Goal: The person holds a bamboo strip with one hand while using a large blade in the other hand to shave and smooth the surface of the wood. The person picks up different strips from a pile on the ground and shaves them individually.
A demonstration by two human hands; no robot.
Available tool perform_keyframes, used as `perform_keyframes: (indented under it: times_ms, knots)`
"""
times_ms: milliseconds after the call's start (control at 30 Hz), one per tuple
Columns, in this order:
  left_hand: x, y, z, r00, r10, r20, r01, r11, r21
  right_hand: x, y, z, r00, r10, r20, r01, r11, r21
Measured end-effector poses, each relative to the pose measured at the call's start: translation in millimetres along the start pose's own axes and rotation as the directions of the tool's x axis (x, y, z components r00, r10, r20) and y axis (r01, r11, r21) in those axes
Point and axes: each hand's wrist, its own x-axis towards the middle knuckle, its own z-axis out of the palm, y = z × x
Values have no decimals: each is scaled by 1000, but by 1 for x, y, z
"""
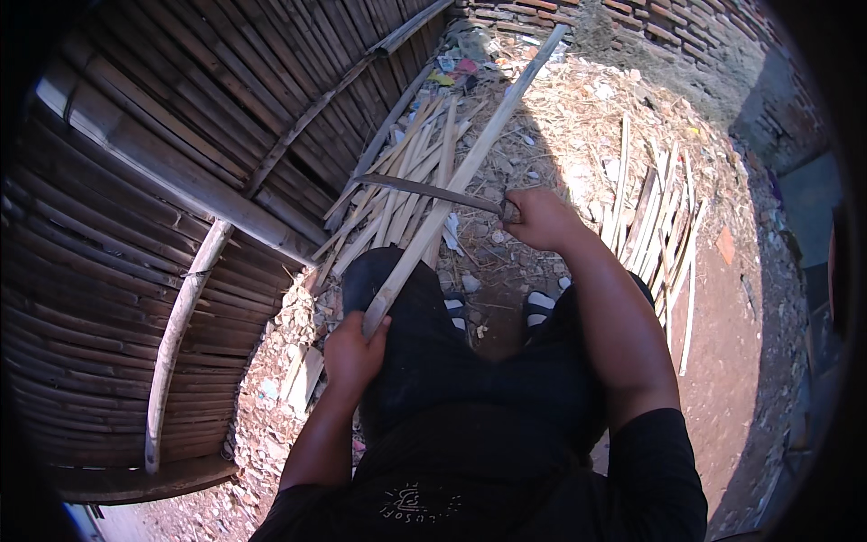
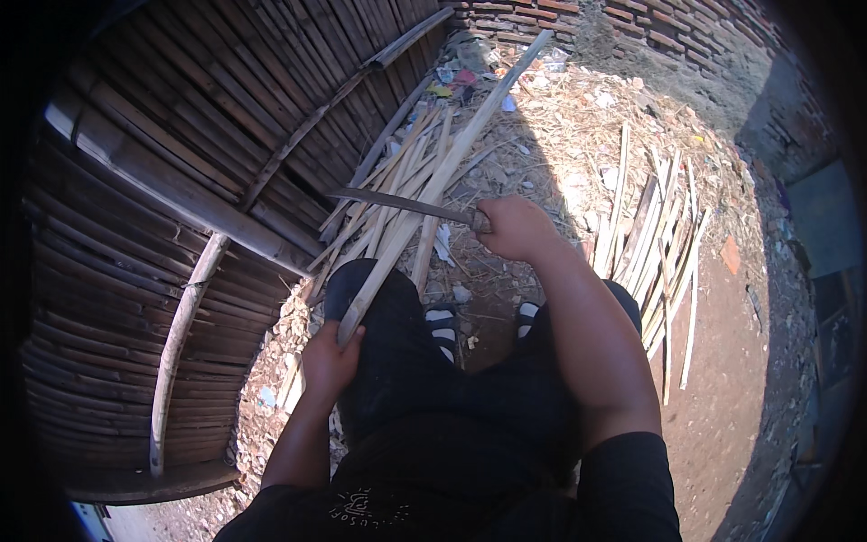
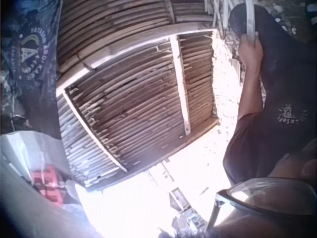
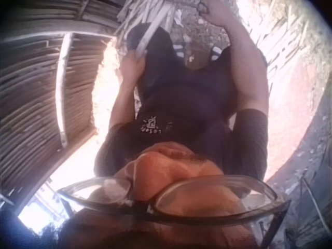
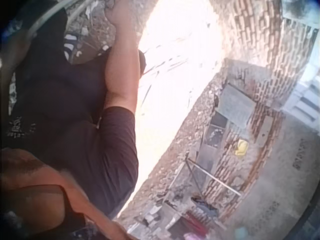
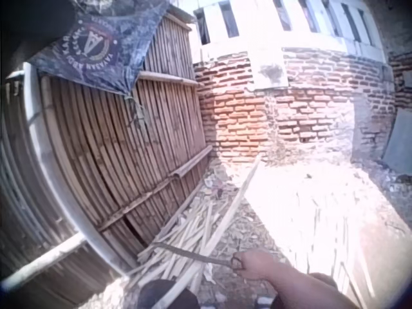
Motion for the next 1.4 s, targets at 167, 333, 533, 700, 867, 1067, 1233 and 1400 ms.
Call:
perform_keyframes:
  times_ms: [167, 333, 533, 700, 867, 1067, 1233, 1400]
  knots:
    - [0, 3, -2, 1000, 16, -3, -16, 1000, 5, -6, 4, -3, 998, 25, -54, -27, 999, -40]
    - [3, -8, 5, 997, 71, -40, -71, 997, 3, -6, -37, 16, 964, -198, 180, 215, 973, -81]
    - [10, -10, -8, 997, 41, 64, -35, 996, -84, -4, -39, 19, 971, -205, 125, 199, 978, 57]
    - [21, -15, -21, 970, 0, 243, 80, 944, -321, -2, -11, 8, 989, -105, -108, 119, 984, 131]
    - [20, 2, -20, 956, 65, 286, 57, 916, -397, -6, -38, 16, 963, -267, -19, 268, 960, 80]
    - [16, -1, -8, 973, 38, 226, 46, 933, -357, -3, -38, 17, 961, -266, 79, 264, 964, 36]
    - [16, 4, -7, 982, 23, 185, 34, 953, -302, 1, -5, 1, 997, 26, -78, -12, 984, 178]
    - [17, 7, -12, 977, 28, 214, 31, 963, -269, -6, -14, 12, 988, -140, -63, 147, 982, 121]
